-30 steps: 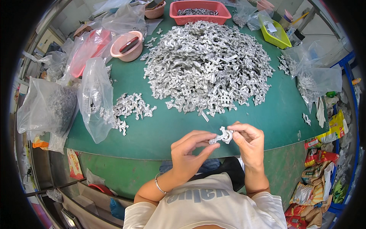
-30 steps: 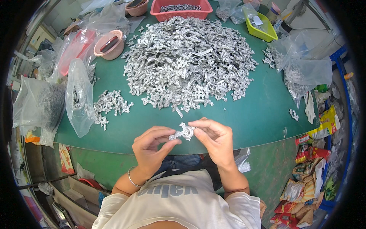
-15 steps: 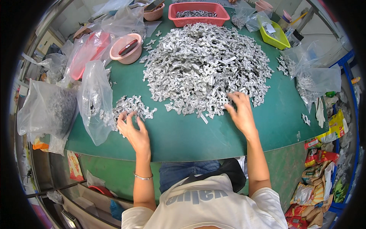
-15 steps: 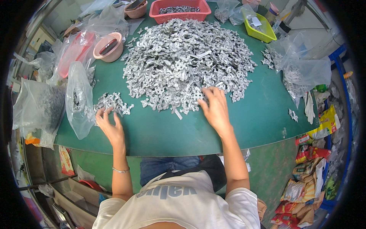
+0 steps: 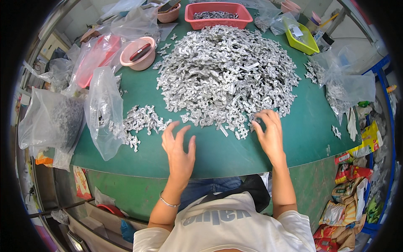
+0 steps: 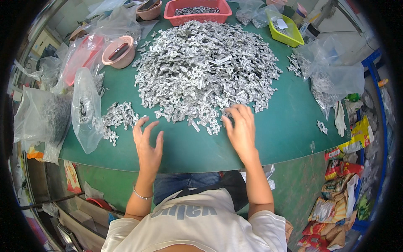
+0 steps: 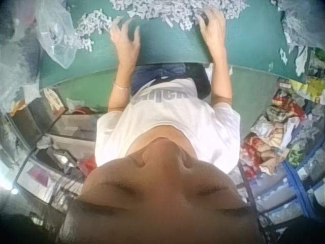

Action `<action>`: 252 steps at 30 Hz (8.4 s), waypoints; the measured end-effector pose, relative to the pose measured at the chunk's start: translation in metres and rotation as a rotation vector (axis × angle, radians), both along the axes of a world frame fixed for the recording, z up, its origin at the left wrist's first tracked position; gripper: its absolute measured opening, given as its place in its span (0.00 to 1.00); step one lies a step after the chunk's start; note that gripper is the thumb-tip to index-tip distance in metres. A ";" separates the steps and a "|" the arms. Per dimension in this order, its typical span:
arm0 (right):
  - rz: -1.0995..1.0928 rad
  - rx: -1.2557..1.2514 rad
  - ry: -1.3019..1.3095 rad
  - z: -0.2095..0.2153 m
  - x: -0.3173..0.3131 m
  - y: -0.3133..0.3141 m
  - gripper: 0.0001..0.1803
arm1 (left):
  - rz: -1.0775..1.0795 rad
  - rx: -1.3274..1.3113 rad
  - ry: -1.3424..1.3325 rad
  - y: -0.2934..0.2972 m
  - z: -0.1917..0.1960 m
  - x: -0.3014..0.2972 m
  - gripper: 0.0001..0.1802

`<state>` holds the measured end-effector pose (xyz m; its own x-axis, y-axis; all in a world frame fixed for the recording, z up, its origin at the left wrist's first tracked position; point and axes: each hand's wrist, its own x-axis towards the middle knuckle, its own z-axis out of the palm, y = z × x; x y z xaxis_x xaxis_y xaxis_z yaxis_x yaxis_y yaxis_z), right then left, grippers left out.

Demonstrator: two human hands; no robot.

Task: The person picks up metal components from a large pile on a table and fits them together by hand.

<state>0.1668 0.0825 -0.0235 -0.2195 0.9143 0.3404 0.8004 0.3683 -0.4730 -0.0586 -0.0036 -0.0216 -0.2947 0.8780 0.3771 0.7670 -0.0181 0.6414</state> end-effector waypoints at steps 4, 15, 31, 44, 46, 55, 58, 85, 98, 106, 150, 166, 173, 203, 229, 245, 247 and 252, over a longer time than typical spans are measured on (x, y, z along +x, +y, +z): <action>0.157 0.047 -0.126 -0.003 -0.030 0.005 0.20 | -0.066 -0.036 0.011 -0.002 0.004 0.007 0.18; 0.061 -0.578 1.158 0.006 -0.006 -0.024 0.06 | -0.262 0.058 -0.291 -0.005 0.022 0.025 0.17; 0.236 -0.705 1.366 0.038 -0.011 -0.064 0.10 | -0.480 0.022 -0.880 -0.004 0.038 0.049 0.10; 0.289 -0.515 1.206 0.043 -0.012 -0.071 0.03 | -0.482 -0.172 -1.269 -0.004 0.036 0.048 0.06; 0.282 -0.522 1.201 0.043 -0.012 -0.070 0.04 | -0.498 -0.263 -1.348 -0.004 0.034 0.047 0.07; 0.284 -0.487 1.188 0.049 -0.012 -0.075 0.04 | -0.549 -0.371 -1.567 -0.002 0.034 0.046 0.08; 0.283 -0.445 1.198 0.053 -0.013 -0.077 0.03 | -0.574 -0.376 -1.592 -0.002 0.036 0.048 0.08; 0.487 -0.268 1.166 0.050 0.000 -0.086 0.13 | -0.698 -0.517 -1.778 0.006 0.051 0.062 0.09; 0.480 -0.407 1.301 0.046 -0.001 -0.095 0.15 | -0.710 -0.601 -1.667 0.010 0.063 0.065 0.09; 0.523 -0.477 1.388 0.048 -0.001 -0.096 0.16 | -0.706 -0.661 -1.704 0.009 0.064 0.065 0.11; 0.475 -0.472 1.385 0.061 -0.001 -0.111 0.15 | -0.913 -0.676 -1.630 0.024 0.084 0.071 0.12; 0.479 -0.526 1.432 0.056 -0.001 -0.110 0.15 | -0.942 -0.627 -1.587 0.024 0.089 0.069 0.11; 0.508 -0.532 1.442 0.063 -0.005 -0.108 0.13 | -0.947 -0.653 -1.546 0.024 0.086 0.068 0.10; 0.351 -0.477 1.320 0.080 0.009 -0.091 0.15 | -0.717 0.022 -0.752 -0.008 0.082 0.072 0.15; 0.322 -0.438 1.399 0.075 0.018 -0.089 0.09 | -0.831 0.053 -0.787 -0.021 0.076 0.094 0.18; 0.331 -0.427 1.368 0.074 0.016 -0.088 0.10 | -0.851 -0.045 -0.863 -0.023 0.078 0.090 0.20; 0.337 -0.418 1.384 0.074 0.016 -0.088 0.10 | -0.870 -0.104 -0.857 -0.024 0.080 0.088 0.21; 0.347 -0.416 1.389 0.073 0.014 -0.088 0.09 | -0.847 -0.012 -0.888 -0.022 0.077 0.091 0.19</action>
